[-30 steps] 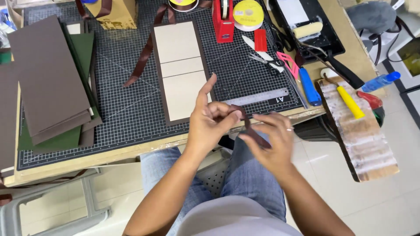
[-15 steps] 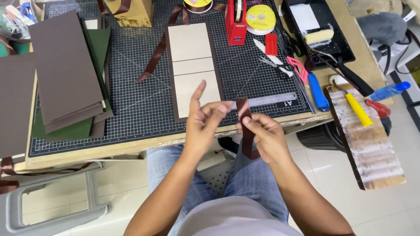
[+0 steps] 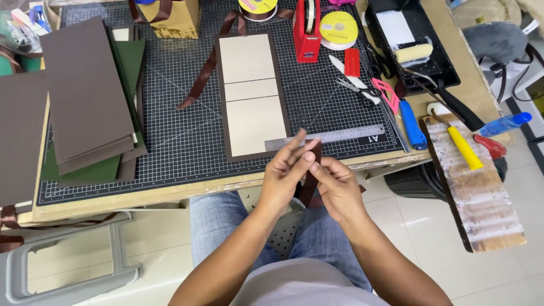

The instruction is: The person measures a brown ribbon against a white card using a ruler, applies glue to the ribbon with a brush, and presses it onto the card. This process is repeated for a second ribbon on the same card.

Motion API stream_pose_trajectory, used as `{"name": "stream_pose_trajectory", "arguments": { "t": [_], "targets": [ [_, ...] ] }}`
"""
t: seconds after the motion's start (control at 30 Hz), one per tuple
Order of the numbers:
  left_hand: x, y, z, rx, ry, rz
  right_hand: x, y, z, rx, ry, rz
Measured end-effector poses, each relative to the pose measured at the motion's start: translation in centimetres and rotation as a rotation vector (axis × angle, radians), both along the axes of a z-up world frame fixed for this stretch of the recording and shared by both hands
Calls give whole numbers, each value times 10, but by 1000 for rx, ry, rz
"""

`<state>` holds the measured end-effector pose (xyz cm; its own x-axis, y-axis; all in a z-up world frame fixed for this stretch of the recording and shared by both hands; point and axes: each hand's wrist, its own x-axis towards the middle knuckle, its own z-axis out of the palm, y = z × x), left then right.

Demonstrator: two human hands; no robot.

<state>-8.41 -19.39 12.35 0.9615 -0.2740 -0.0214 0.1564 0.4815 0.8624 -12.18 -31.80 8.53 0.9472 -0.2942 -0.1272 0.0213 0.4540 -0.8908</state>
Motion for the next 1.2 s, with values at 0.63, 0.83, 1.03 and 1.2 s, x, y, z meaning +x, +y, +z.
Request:
{"name": "stream_pose_trajectory", "arguments": {
  "t": [0.63,0.83,1.03,1.2],
  "targets": [
    [7,33,15,97,-162,28,76,-202,-59,84,150,-597],
    [-1,39,18,165,-126,-146,121,-282,-62,249,249,-873],
    [1,39,7,127,9,-177,135,-269,-68,228,288,-1037],
    [5,37,-6,83,84,-160,128,-247,-54,-541,-126,-987]
  ]
}}
